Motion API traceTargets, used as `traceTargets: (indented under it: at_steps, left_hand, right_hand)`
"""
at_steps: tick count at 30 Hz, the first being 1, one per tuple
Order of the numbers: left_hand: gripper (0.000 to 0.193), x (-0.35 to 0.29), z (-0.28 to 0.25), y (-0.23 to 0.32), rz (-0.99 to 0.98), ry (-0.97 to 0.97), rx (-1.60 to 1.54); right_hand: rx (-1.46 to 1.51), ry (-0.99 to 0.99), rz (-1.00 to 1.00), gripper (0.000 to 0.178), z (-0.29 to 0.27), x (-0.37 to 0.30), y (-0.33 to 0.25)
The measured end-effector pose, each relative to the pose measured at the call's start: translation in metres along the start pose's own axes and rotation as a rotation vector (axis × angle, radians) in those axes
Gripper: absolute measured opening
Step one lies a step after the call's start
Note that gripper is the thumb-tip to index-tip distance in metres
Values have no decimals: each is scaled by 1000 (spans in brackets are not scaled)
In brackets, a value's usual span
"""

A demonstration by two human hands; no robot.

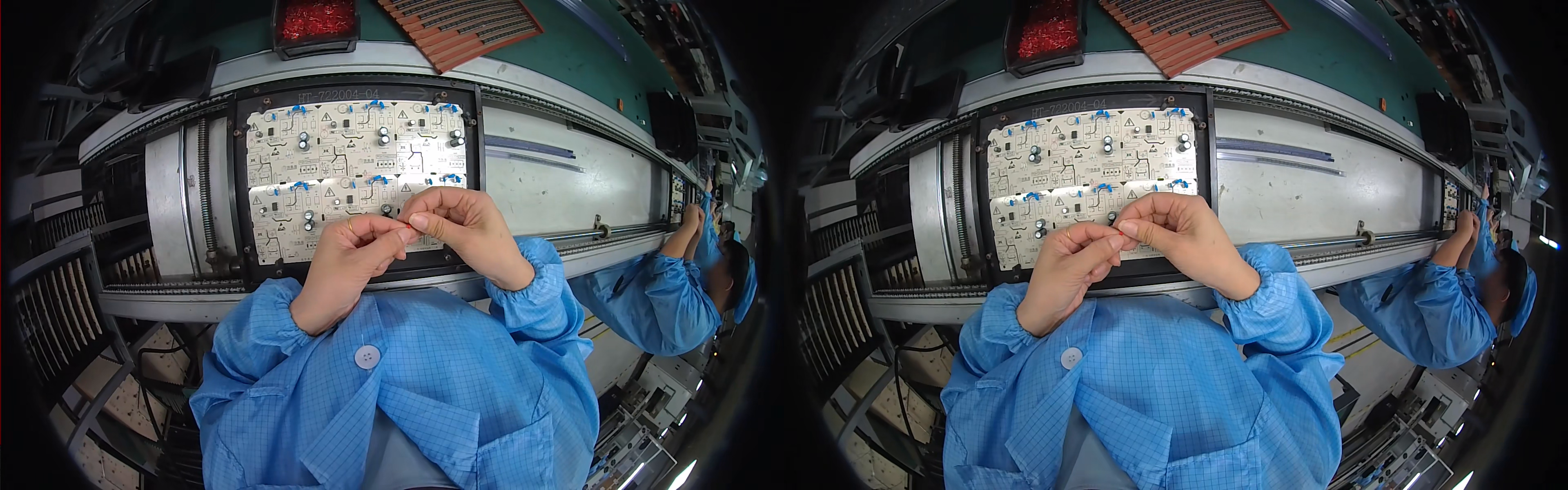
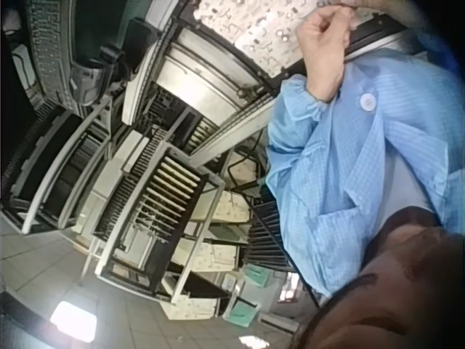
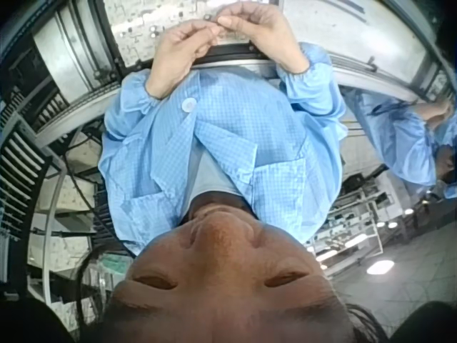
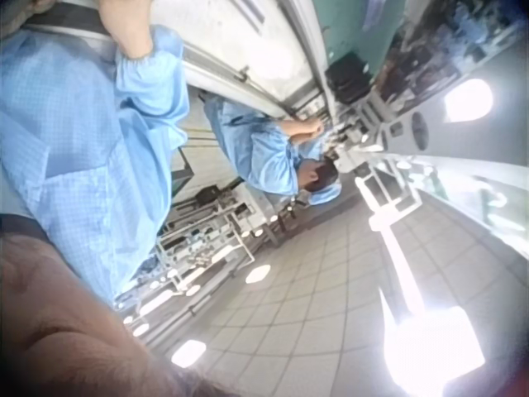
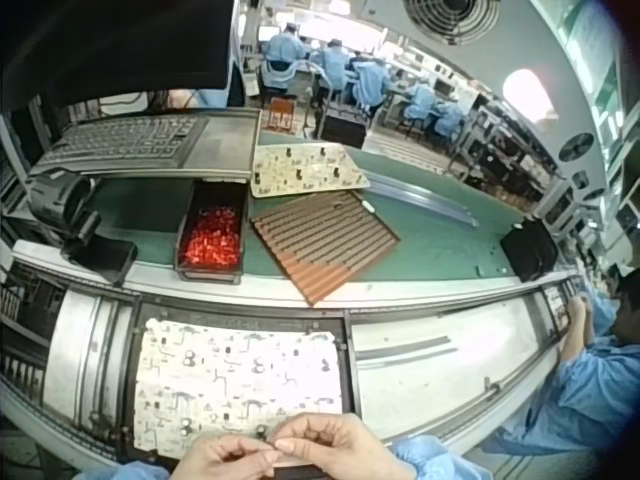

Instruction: The person places a carrier jig onto an assembly line track, takes a circuit board from a rack, and mounts it into the jig. They then insert electronic components into the circuit board by hand.

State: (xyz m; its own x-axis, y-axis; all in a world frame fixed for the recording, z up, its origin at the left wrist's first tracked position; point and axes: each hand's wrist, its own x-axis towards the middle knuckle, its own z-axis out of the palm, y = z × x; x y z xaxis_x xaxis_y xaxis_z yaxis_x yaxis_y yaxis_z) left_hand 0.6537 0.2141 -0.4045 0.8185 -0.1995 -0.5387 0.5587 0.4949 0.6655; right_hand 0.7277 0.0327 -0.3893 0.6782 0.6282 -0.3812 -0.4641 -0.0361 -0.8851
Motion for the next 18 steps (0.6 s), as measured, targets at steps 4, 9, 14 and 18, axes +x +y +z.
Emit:
traceTargets:
  at_steps: [4,9,14,18]
  left_hand:
    - [12,-3,-6,-1,37,-14,33]
    - [11,-8,2,-1,119,55,271]
    - [16,-6,4,-2,49,29,212]
    - [22,-10,5,-2,-92,-17,16]
  right_hand:
    - [-49,22,38,11,11,-1,-2]
    - [-116,114,16,8,18,-13,-2]
    - [-431,79,-135,5,2,-8,0]
    - [-1059,254,-628,11,-47,28,-17]
